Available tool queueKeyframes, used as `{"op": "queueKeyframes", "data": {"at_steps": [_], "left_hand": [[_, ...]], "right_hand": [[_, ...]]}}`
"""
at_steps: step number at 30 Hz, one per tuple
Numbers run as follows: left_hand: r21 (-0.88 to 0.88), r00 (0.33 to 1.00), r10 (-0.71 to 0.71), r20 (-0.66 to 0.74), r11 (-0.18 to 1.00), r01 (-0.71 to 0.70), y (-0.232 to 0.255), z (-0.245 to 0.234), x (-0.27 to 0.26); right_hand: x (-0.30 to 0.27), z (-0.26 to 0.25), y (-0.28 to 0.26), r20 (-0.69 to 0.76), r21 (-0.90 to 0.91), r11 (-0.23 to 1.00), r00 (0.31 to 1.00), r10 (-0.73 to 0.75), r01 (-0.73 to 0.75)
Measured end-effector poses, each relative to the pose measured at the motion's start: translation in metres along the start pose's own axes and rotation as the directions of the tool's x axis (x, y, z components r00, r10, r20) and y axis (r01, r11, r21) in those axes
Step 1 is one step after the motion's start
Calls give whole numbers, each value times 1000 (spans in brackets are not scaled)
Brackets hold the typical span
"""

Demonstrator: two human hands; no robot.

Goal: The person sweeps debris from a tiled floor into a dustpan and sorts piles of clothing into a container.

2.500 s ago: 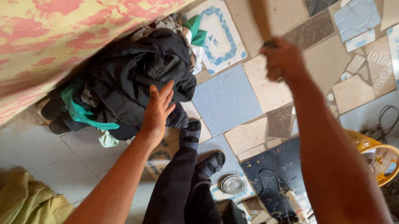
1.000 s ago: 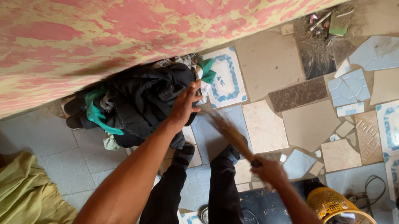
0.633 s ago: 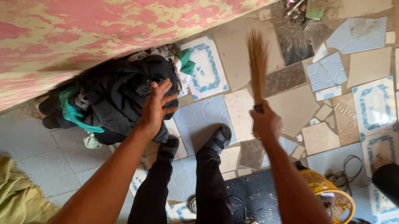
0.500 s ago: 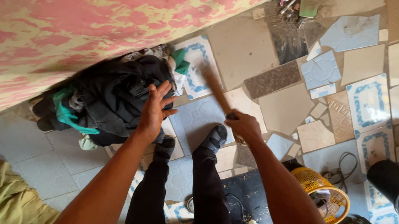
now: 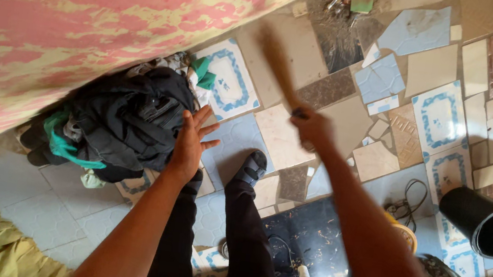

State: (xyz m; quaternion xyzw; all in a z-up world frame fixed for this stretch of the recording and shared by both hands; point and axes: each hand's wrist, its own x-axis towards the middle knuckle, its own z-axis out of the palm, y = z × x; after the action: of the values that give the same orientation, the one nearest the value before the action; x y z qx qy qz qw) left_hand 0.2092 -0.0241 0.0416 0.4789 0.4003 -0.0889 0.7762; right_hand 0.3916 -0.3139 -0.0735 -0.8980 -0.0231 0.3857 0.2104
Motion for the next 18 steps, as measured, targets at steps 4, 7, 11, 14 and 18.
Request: {"op": "queueKeyframes", "data": {"at_steps": [4,7,11,14,18], "left_hand": [[27,1000,15,15,1000,-15,6,11,7],[73,1000,22,-1,997,-22,11,12,4],[66,999,51,19,996,-52,12,9,-7],[75,999,52,9,996,-53,10,14,-16],[82,1000,-5,-26,997,7,5,25,-23]], "right_hand": [[7,56,-46,166,-12,984,971,-172,176],[52,49,-65,234,-232,959,966,-106,162],[92,-35,-37,197,-85,970,951,239,-226],[72,-83,-16,26,-14,993,993,118,-118],[9,-79,19,167,181,938,949,268,-297]]}}
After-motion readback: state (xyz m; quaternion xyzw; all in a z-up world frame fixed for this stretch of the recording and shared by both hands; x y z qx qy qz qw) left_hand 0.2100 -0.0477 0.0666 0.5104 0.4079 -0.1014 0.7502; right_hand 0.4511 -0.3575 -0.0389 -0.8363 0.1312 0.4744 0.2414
